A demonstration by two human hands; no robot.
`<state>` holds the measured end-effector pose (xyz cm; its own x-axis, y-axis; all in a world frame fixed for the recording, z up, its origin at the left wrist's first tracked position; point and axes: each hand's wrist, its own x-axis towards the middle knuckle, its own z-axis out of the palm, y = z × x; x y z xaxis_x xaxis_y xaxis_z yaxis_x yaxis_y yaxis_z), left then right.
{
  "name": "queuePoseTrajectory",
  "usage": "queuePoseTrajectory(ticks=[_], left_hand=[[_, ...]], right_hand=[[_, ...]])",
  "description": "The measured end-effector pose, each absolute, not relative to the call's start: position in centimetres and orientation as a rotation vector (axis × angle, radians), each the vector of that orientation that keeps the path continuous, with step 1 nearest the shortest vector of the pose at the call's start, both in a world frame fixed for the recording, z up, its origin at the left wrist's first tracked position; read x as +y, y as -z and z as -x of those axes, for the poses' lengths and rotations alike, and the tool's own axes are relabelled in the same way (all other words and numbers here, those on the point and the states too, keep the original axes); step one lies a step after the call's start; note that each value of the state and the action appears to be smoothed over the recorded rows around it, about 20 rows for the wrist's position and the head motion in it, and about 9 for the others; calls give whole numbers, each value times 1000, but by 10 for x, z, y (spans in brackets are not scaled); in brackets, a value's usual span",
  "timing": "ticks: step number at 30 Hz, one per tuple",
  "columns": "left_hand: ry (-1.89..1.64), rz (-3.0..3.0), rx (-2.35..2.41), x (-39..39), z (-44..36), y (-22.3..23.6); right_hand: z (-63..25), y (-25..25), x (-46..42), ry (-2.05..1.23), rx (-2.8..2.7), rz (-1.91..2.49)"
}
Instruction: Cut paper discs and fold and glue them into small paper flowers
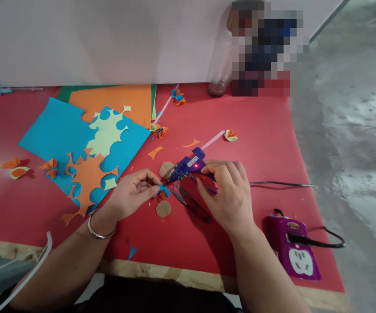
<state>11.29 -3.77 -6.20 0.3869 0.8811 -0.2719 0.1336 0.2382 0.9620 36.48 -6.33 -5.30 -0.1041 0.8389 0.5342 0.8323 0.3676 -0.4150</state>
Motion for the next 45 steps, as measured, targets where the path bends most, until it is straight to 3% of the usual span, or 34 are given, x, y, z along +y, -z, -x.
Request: queuePoseTrajectory(ticks=[19, 45], left_hand=[[-742, -1547, 1188, -40, -115, 53], [-846, -1848, 1068, -44, -111, 57]], right_hand=[[-364, 55, -63, 98, -1960, 1364], [-368, 58, -62, -148, -1701, 1592]])
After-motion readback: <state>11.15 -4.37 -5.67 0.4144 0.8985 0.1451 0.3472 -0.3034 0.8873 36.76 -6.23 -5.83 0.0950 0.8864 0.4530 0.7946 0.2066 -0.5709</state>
